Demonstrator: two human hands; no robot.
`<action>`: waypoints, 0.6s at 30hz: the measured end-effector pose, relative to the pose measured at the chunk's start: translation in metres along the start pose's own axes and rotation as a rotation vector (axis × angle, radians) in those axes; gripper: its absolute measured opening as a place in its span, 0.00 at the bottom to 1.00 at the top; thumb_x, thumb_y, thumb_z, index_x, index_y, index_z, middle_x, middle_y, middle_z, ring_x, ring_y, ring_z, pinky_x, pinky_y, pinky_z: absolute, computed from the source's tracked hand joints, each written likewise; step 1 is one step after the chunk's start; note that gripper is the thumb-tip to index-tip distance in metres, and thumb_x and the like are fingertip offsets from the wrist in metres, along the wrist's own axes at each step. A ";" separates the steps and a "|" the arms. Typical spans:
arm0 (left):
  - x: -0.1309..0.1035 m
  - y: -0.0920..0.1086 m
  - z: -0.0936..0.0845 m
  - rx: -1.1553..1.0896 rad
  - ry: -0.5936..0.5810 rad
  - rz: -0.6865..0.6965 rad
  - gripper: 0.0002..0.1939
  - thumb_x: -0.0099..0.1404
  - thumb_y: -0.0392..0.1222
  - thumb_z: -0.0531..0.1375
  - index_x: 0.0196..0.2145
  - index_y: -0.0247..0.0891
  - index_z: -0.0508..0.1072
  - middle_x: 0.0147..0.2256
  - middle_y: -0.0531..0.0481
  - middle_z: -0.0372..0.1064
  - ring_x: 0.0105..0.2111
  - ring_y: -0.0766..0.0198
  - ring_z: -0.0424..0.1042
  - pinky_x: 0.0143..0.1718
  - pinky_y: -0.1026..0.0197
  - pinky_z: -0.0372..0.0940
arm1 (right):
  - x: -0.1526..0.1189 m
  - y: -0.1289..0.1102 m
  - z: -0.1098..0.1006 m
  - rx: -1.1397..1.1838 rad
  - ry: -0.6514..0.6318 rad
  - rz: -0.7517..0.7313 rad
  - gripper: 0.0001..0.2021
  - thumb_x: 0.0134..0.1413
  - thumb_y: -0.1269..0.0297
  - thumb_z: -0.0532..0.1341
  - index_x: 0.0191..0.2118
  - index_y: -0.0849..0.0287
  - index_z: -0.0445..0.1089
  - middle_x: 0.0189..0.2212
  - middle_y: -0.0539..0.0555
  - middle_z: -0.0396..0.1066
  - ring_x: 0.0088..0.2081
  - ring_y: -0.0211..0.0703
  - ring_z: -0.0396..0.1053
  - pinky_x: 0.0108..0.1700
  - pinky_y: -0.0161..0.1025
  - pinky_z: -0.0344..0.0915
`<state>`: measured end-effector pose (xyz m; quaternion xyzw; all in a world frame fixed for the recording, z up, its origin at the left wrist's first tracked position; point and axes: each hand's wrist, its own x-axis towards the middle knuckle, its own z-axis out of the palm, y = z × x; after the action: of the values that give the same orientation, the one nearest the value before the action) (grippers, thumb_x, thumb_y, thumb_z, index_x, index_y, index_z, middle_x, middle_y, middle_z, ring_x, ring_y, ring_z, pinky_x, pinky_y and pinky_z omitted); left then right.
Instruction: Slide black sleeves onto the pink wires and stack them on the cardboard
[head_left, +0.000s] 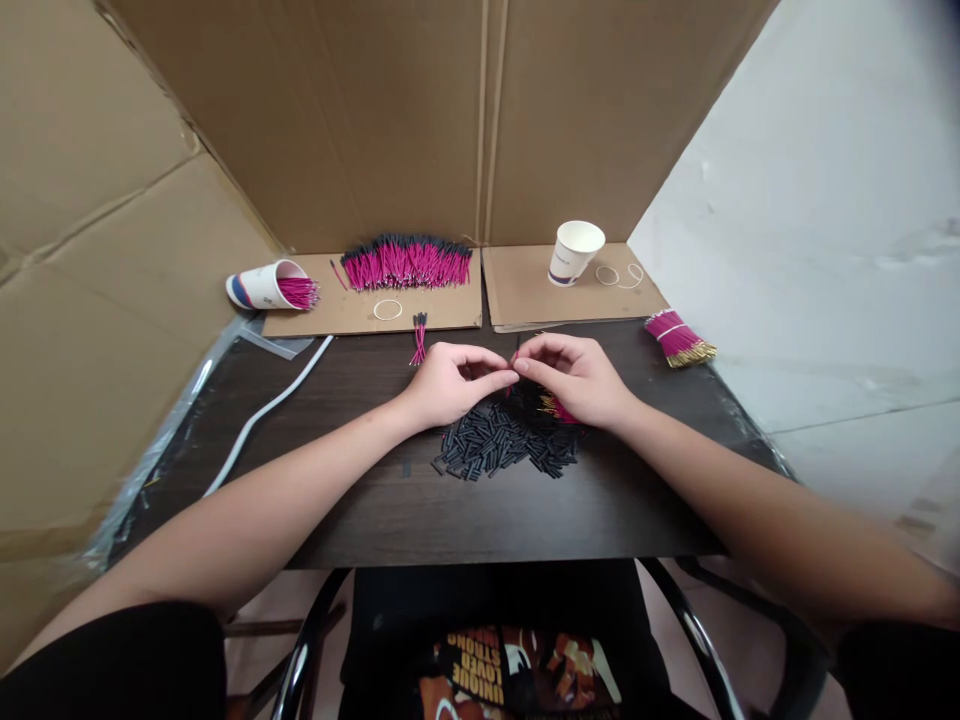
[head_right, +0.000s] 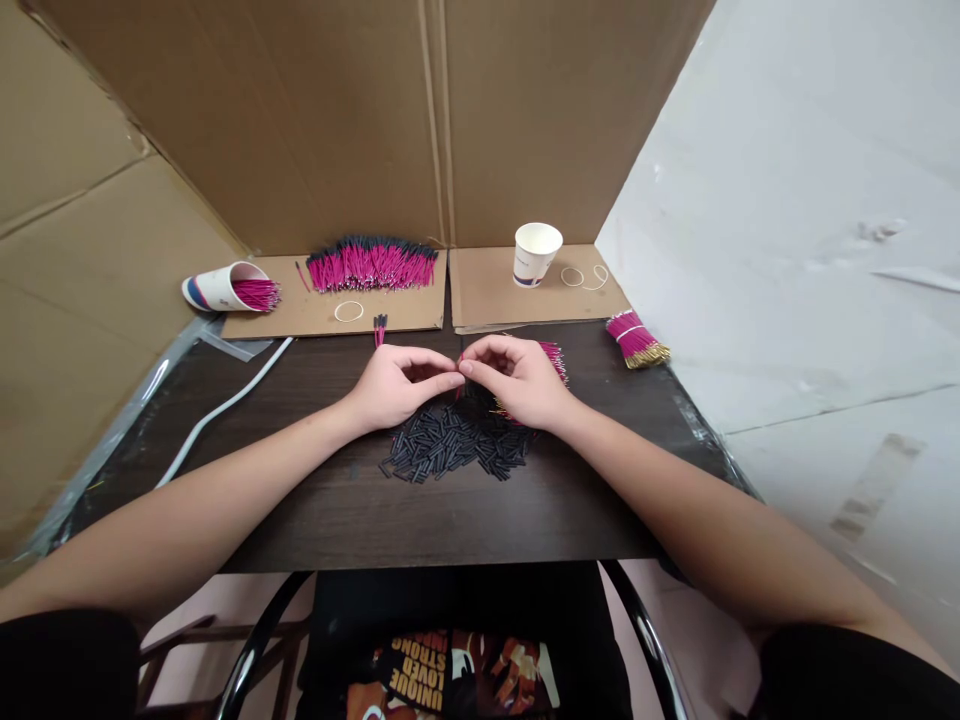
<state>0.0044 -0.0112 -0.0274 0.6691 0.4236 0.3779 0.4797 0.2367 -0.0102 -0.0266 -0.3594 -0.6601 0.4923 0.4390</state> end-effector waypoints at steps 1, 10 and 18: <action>0.000 0.000 0.000 0.006 0.002 0.008 0.16 0.64 0.53 0.76 0.41 0.37 0.90 0.38 0.44 0.86 0.34 0.63 0.79 0.39 0.60 0.72 | 0.000 0.000 0.000 -0.010 -0.001 -0.004 0.17 0.59 0.47 0.79 0.41 0.56 0.83 0.37 0.55 0.81 0.39 0.46 0.76 0.44 0.46 0.74; 0.001 0.002 -0.006 0.151 0.080 0.034 0.14 0.68 0.50 0.70 0.38 0.35 0.87 0.34 0.45 0.84 0.30 0.66 0.75 0.34 0.62 0.67 | -0.001 0.009 0.002 -0.069 0.004 0.003 0.17 0.64 0.49 0.74 0.46 0.58 0.82 0.39 0.57 0.81 0.38 0.46 0.75 0.40 0.45 0.73; 0.017 0.011 -0.048 0.680 0.393 -0.200 0.10 0.66 0.42 0.63 0.28 0.37 0.80 0.29 0.46 0.80 0.30 0.61 0.73 0.40 0.55 0.65 | -0.007 0.007 -0.001 -0.348 0.001 -0.137 0.09 0.67 0.59 0.68 0.47 0.58 0.79 0.33 0.51 0.74 0.29 0.39 0.62 0.33 0.43 0.62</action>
<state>-0.0309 0.0175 -0.0029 0.6602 0.6710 0.2883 0.1752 0.2406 -0.0142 -0.0346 -0.3845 -0.7580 0.3392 0.4030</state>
